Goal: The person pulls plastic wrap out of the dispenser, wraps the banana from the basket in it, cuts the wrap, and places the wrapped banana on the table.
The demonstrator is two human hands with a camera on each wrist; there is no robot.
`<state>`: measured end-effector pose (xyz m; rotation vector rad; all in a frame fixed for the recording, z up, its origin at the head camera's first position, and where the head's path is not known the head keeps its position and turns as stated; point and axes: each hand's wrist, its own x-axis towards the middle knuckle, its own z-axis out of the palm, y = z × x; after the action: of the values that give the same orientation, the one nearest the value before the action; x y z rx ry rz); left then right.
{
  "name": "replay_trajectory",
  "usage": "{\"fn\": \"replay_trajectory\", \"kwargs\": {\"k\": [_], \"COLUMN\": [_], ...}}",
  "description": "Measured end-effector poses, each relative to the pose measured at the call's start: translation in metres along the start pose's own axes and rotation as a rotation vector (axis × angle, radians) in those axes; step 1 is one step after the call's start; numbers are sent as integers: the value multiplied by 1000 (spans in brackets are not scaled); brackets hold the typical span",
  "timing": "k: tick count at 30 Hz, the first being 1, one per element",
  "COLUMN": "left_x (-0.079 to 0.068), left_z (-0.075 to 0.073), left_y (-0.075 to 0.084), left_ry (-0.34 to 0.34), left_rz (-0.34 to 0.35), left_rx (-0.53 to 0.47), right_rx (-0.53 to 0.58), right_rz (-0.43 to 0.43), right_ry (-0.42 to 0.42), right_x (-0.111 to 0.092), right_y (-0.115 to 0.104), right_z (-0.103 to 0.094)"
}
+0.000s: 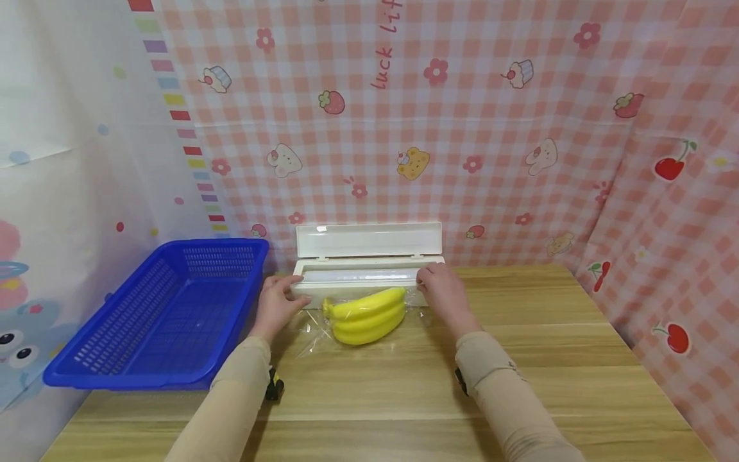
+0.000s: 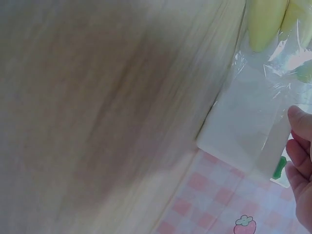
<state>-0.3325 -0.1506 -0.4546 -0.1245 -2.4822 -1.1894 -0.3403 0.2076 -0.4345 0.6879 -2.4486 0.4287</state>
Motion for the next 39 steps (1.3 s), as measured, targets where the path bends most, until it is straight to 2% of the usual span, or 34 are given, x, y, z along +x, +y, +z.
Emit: {"fn": "replay_trajectory", "kwargs": {"k": [6,15,18,22,25,33,39], "left_x": [-3,-6,-6,-5,-5,-6,-7], "left_z": [1,-1,-2,-2,-2,-2,1], "left_y": [2,7,9,11,11,13,15], "left_ry": [29,44,8,-53,-83,-127,-208], "left_rz": [67,178,256,363,399,412,320], "left_rx": [64,103,187,368,459,532,476], "right_rx": [-16,-21,-11,-14,-22,-18,-16], "right_rz": [-2,40,40,30,6,-25,-46], "right_ry": [-1,-15,-11,-14,-15,-35,-51], "right_x": [-1,-2,-3,-4,-5,-11,-12], "right_y": [-1,-4,-4,-3,-3,-2,-4], "right_z": [1,0,0,0,-1,-5,-6]}}
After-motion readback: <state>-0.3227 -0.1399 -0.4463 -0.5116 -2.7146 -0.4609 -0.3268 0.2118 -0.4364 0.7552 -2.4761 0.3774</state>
